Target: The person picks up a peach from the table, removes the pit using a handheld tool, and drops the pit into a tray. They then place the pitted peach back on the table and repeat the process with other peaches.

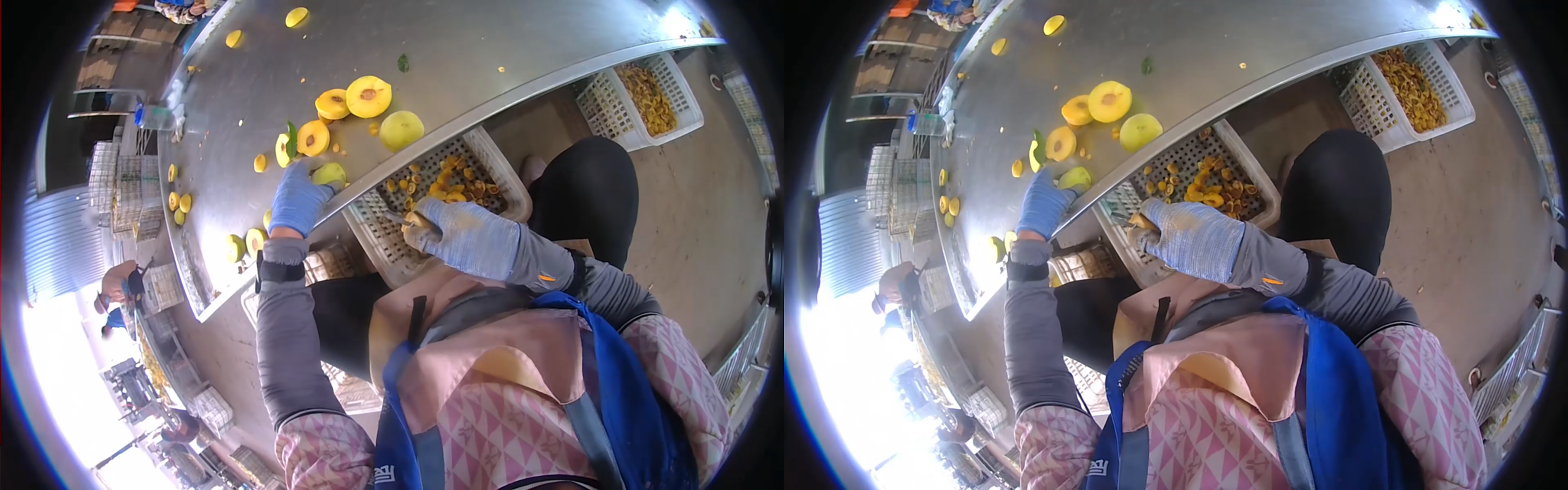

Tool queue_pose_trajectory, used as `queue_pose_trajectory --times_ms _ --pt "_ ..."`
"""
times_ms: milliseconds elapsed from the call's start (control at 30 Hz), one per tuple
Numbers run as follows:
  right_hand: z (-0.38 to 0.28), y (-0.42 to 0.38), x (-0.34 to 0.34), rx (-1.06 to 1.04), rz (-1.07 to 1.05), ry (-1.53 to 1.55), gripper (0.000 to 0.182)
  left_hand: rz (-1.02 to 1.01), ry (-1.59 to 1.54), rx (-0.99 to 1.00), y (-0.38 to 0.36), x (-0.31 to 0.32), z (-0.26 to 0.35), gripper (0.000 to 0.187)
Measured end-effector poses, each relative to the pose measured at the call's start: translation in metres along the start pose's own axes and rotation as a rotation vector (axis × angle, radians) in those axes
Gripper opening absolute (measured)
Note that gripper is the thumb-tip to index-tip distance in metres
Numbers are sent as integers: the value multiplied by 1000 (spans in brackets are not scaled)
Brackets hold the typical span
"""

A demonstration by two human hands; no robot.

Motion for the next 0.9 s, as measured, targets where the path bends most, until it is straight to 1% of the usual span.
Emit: queue_pose_trajectory --times_ms 33,67,133,167,233,267,300,367,400,433,467,500,533,567,600,633,667,733,767,833,900 --pt "1 0 0 -10 -2 11 36 -44 94 -28 0 -2 8 41" --pt "0 -1 -1 -11 4 10 36 -42 97 -23 0 -4 7 41" --pt "-1 -3 -4 -15 23 13 37 -59 -428 -48 1 -7 7 36" --pt "-2 -2 -7 -16 35 14 37 -60 -420 -39 -3 -10 8 36" --pt "-10 -3 -14 33 49 50 37 -171 -1453 15 -22 -17 11 37" --pt "-11 -2 -13 30 51 53 37 -79 -1529 36 -32 -17 33 43" --pt "-12 -1 -13 51 43 97 37 -75 -1526 39 -37 -13 39 43" --pt "-14 -2 -15 66 39 136 39 6 -1752 -35 -43 -8 50 44" --pt "-14 -2 -15 44 44 148 38 34 -1714 -2 -51 -4 52 42" --pt "-16 0 -17 10 60 157 37 226 -855 116 -61 5 56 39" --pt "-17 0 -14 32 63 170 36 186 -1069 98 -73 3 77 38" --pt "-19 2 -15 30 88 171 36 124 -1063 227 -73 6 78 40" --pt "-28 4 -23 -25 108 146 38 206 -1396 146 -70 17 82 38" --pt "-36 3 -30 -68 117 123 41 148 -1695 -45 -71 15 89 37" --pt "-37 5 -32 -115 154 95 41 108 -1251 61 -76 27 81 40" --pt "-35 3 -29 -11 177 197 43 79 -810 127 -78 41 74 43" --pt "-34 2 -27 103 191 308 45 92 -800 151 -78 38 84 43" --pt "-33 2 -29 67 212 306 46 -118 -1805 -84 -83 38 104 40" --pt "-33 1 -28 50 217 318 47 -117 -1803 -74 -83 37 105 40" --pt "-30 1 -26 47 236 308 47 -134 -1738 10 -84 38 108 41" --pt "-23 1 -21 75 228 308 47 161 -1231 125 -80 46 93 41"
Point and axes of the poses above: each hand's wrist, its own y-axis towards the middle knuckle, its own x-axis out of the palm, z = x × y, the point moved 1 cm from there along y, towards the middle knuckle, and after that the axes turned 8 degrees about -z, right-handed, at the moved point
